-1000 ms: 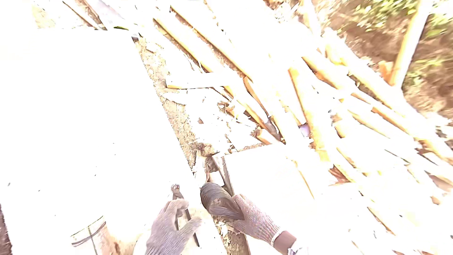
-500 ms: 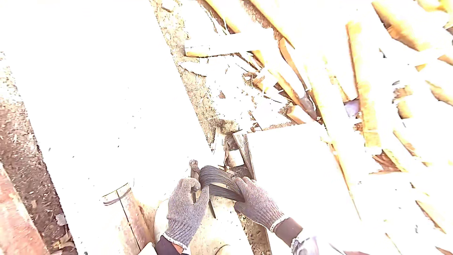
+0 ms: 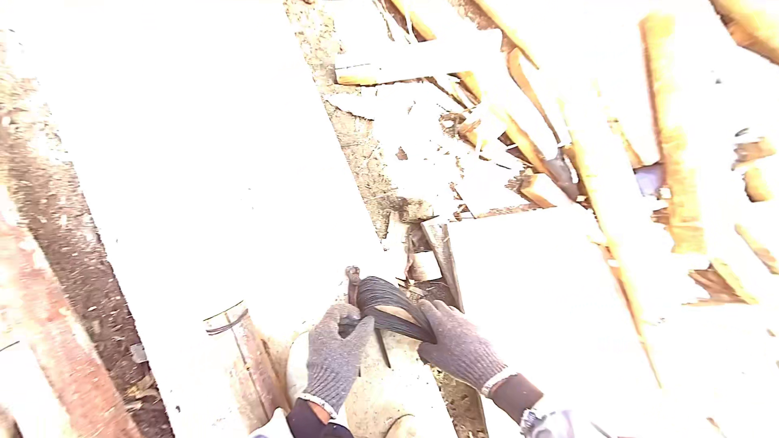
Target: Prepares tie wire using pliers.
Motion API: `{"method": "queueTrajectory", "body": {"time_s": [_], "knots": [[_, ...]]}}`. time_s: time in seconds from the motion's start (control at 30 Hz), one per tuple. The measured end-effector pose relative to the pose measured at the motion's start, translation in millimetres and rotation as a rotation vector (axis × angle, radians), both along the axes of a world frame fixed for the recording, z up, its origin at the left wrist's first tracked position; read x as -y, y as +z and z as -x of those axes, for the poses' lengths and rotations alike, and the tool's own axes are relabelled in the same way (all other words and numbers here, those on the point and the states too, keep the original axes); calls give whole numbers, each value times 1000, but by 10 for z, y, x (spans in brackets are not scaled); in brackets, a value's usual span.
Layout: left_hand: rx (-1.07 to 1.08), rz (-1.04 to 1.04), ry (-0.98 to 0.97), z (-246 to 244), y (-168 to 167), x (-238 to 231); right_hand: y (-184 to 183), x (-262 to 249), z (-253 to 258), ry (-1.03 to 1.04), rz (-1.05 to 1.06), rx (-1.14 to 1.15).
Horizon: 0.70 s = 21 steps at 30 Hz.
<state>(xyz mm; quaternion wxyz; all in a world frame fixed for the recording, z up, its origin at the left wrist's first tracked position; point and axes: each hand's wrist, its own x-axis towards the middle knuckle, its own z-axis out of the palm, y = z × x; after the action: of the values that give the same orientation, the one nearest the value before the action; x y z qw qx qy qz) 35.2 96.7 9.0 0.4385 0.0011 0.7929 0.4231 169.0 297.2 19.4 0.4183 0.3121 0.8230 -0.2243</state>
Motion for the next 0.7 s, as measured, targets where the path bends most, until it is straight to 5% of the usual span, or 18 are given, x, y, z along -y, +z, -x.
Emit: {"method": "queueTrajectory", "body": {"time_s": [0.37, 0.7], "knots": [[37, -108, 19, 13, 3, 83, -184, -21, -148, 72, -47, -83], [129, -276, -19, 12, -38, 237, -146, -124, -118, 146, 137, -43]]}}
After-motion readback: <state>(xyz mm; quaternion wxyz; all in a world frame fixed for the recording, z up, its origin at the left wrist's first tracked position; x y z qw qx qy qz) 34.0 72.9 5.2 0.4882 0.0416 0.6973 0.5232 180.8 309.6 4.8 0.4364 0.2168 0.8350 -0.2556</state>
